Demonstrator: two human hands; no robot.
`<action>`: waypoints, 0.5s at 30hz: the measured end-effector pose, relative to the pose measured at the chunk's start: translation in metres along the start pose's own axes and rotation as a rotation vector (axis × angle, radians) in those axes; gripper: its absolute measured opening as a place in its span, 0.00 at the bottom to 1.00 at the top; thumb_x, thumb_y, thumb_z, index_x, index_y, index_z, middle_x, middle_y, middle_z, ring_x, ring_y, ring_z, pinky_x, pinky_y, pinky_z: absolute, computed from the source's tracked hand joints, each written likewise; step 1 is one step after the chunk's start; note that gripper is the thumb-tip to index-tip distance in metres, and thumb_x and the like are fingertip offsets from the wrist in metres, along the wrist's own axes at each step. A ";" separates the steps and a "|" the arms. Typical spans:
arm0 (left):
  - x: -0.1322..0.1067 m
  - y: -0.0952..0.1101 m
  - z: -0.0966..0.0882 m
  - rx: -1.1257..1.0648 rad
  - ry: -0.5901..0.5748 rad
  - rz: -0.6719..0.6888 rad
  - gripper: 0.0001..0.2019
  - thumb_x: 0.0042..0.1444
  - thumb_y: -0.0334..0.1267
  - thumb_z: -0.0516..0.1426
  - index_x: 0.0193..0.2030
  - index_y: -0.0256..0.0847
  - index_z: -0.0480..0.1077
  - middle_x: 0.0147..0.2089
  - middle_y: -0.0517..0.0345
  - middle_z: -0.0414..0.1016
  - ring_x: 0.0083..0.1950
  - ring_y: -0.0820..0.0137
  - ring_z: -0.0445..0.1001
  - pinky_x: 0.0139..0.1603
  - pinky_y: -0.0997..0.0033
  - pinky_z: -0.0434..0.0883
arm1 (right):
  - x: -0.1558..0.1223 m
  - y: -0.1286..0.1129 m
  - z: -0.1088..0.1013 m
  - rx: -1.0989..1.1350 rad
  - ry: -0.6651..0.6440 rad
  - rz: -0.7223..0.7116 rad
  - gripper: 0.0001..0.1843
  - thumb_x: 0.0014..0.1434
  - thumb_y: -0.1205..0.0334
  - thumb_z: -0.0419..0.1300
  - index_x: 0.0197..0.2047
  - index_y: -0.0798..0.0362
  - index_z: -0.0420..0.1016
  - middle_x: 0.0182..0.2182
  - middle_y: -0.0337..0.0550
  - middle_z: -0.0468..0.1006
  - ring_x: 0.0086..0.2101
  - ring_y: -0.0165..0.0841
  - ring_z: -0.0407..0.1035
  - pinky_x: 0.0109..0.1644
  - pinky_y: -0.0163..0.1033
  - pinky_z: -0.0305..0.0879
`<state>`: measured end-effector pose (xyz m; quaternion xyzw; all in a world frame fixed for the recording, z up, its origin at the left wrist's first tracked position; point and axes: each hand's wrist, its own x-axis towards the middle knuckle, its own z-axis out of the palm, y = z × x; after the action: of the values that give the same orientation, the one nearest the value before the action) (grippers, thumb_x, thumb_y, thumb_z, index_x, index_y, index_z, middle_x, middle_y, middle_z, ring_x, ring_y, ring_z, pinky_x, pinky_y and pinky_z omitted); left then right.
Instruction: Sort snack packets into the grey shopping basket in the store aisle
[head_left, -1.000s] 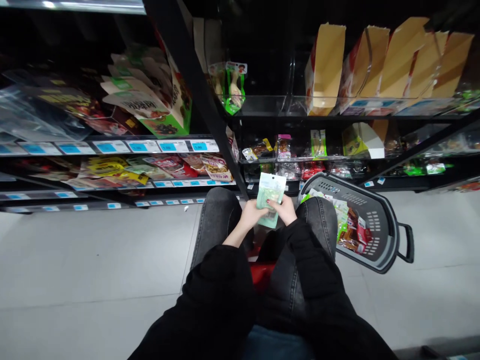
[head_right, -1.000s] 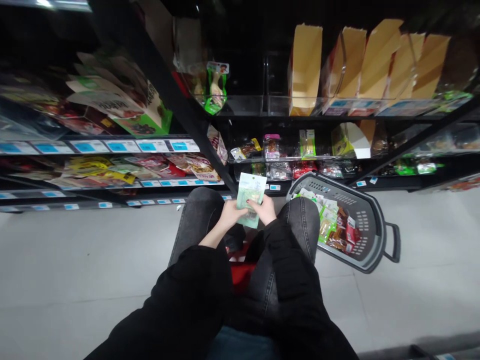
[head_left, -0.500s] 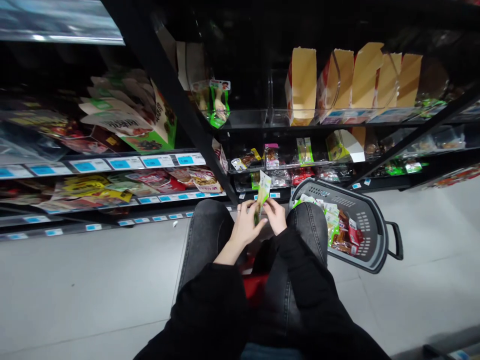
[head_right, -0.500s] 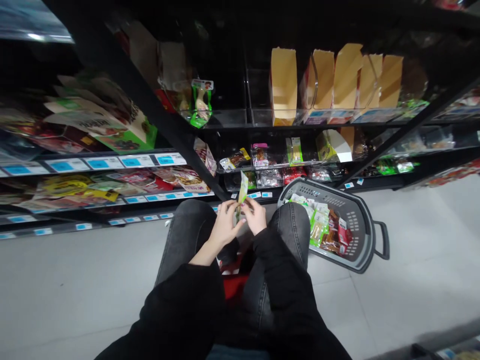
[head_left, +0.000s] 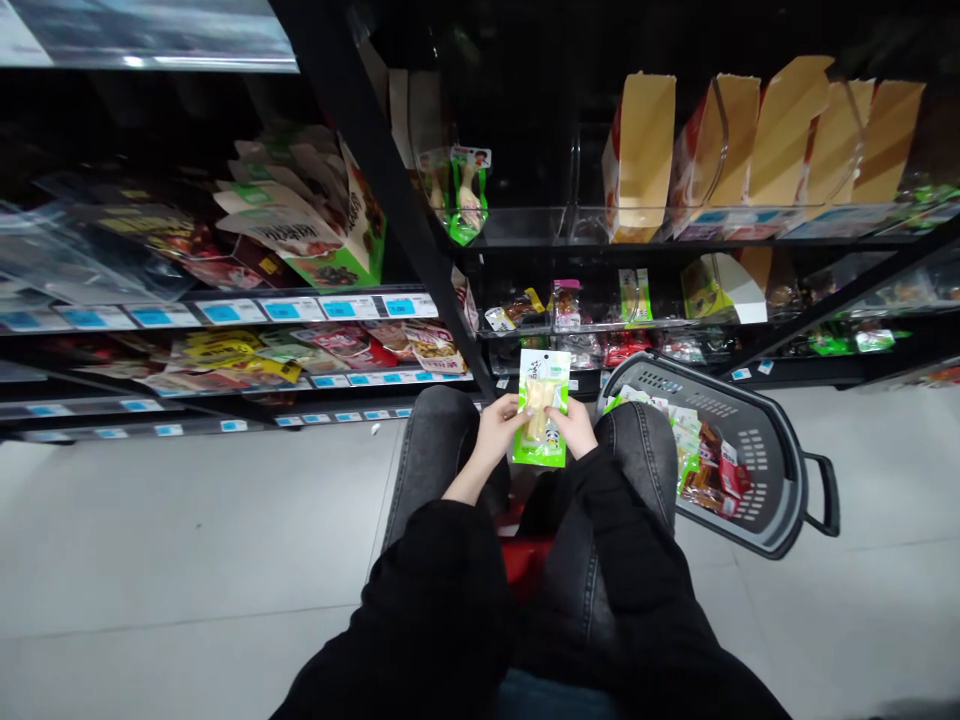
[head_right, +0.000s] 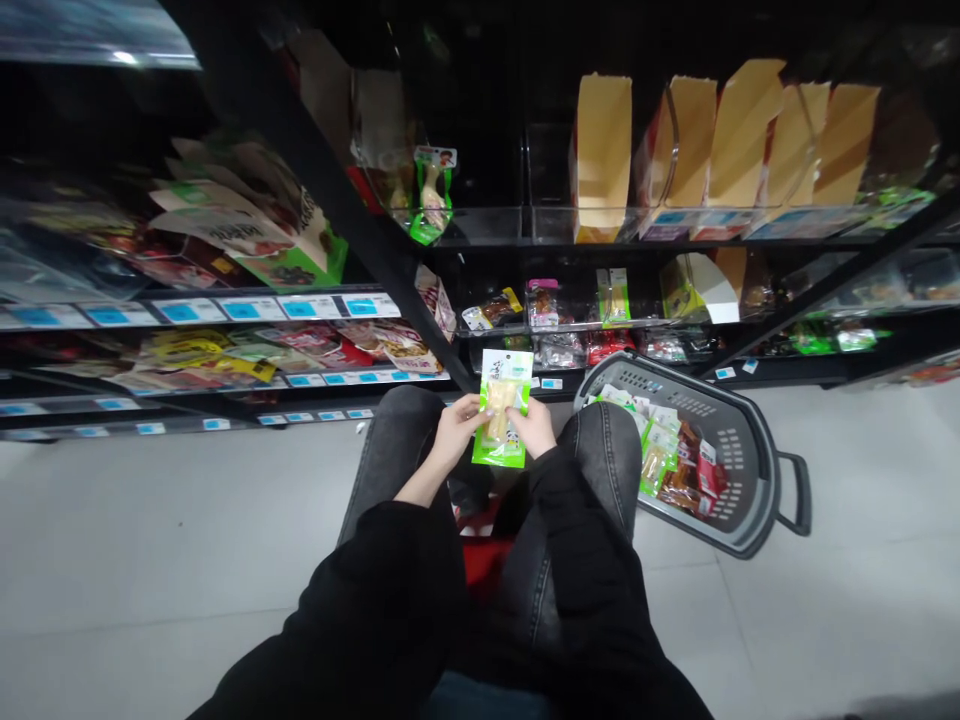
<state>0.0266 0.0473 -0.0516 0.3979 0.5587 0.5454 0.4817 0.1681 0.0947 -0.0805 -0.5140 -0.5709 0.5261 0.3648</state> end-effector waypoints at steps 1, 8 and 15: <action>0.000 0.000 -0.001 0.004 0.007 -0.002 0.12 0.40 0.40 0.64 0.31 0.36 0.71 0.30 0.57 0.76 0.32 0.69 0.73 0.36 0.69 0.70 | 0.000 -0.001 -0.002 -0.041 -0.018 0.002 0.12 0.44 0.58 0.58 0.29 0.57 0.75 0.28 0.43 0.78 0.32 0.38 0.71 0.39 0.40 0.65; -0.001 -0.005 -0.002 0.008 0.014 0.009 0.12 0.39 0.38 0.64 0.31 0.36 0.73 0.29 0.57 0.76 0.28 0.71 0.72 0.33 0.71 0.69 | 0.001 -0.005 -0.009 -0.087 -0.089 0.003 0.10 0.41 0.59 0.61 0.25 0.58 0.76 0.24 0.41 0.77 0.27 0.34 0.69 0.32 0.35 0.62; 0.001 0.000 -0.004 0.033 -0.007 0.046 0.08 0.44 0.39 0.59 0.30 0.37 0.72 0.30 0.58 0.75 0.33 0.70 0.72 0.37 0.71 0.68 | 0.001 -0.002 -0.010 -0.026 -0.230 -0.035 0.12 0.42 0.57 0.61 0.27 0.58 0.76 0.25 0.42 0.77 0.28 0.35 0.70 0.34 0.38 0.65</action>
<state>0.0222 0.0472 -0.0515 0.4205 0.5568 0.5456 0.4642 0.1772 0.0977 -0.0773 -0.4448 -0.6247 0.5678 0.2993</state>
